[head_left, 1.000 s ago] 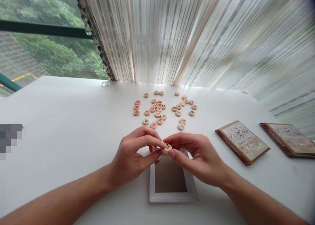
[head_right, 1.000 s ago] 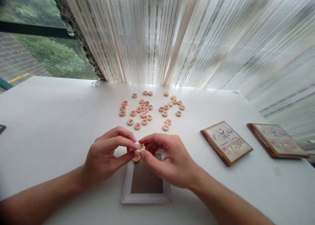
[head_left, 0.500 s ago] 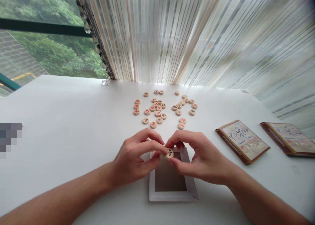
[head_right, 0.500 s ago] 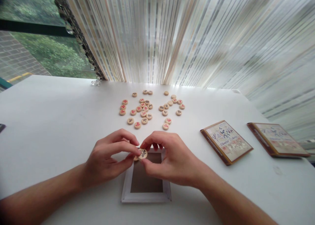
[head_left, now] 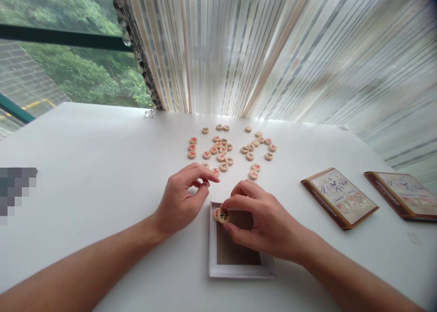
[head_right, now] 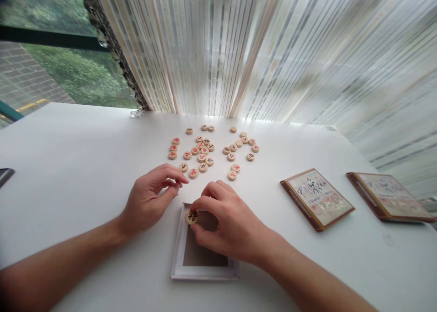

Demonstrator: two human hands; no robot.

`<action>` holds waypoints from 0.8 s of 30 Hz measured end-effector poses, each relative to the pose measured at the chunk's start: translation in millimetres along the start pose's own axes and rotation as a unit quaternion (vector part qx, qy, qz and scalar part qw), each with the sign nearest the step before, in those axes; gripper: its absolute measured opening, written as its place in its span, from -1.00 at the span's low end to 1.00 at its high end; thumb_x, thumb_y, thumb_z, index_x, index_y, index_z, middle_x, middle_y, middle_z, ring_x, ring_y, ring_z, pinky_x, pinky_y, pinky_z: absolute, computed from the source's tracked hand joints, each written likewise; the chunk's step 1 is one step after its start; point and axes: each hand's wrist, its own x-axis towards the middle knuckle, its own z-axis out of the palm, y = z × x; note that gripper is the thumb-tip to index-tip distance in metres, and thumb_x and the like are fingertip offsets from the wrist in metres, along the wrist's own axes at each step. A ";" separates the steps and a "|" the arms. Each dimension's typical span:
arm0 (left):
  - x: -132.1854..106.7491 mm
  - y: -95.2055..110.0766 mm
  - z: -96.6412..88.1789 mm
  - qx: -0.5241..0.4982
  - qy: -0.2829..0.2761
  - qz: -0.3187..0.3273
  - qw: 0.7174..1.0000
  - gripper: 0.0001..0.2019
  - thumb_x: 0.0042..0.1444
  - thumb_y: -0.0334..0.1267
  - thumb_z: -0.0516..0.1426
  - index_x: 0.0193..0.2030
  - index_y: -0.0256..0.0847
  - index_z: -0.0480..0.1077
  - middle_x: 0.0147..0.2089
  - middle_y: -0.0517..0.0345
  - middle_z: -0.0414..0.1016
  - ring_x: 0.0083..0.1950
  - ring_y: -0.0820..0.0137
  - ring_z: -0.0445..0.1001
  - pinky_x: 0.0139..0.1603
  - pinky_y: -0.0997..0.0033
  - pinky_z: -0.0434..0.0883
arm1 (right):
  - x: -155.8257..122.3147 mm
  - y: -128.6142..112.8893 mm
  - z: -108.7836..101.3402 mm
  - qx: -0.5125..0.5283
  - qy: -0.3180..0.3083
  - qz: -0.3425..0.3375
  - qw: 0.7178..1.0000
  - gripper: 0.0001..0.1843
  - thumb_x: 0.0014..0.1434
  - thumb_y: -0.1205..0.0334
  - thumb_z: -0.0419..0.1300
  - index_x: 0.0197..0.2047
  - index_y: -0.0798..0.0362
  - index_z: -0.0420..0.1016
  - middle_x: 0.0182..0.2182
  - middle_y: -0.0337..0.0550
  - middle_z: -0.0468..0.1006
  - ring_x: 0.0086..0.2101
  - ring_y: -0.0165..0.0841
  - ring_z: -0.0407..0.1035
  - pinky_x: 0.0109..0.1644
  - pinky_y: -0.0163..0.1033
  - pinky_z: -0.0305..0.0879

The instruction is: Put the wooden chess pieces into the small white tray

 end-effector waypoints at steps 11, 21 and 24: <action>-0.2 2.3 0.4 0.000 -0.008 -0.001 1.000 -0.72 0.18 -0.58 0.10 -0.20 -0.18 0.59 -0.20 0.16 0.59 -0.17 0.41 0.56 -0.20 0.46 0.51 | -1.8 6.7 6.8 -0.052 -0.018 -0.019 0.998 -0.82 0.25 0.39 0.32 -0.06 0.10 0.63 -0.20 -0.03 0.51 -0.21 -0.21 0.37 -0.07 -0.05 0.38; -0.1 1.9 0.4 0.006 -0.009 0.006 1.000 -0.71 0.15 -0.59 0.11 -0.20 -0.18 0.59 -0.21 0.16 0.60 -0.18 0.40 0.57 -0.22 0.47 0.51 | -2.7 8.7 9.6 -0.061 -0.030 -0.024 0.997 -0.79 0.33 0.35 0.28 0.02 0.08 0.62 -0.18 0.00 0.55 -0.19 -0.17 0.36 -0.06 -0.01 0.38; 0.3 2.7 0.7 0.007 -0.007 0.006 1.000 -0.71 0.15 -0.59 0.11 -0.20 -0.18 0.59 -0.21 0.16 0.60 -0.18 0.40 0.57 -0.22 0.46 0.51 | -2.6 9.1 9.6 -0.060 -0.033 -0.024 0.997 -0.78 0.33 0.35 0.29 0.04 0.08 0.62 -0.18 0.00 0.56 -0.18 -0.16 0.36 -0.06 -0.01 0.38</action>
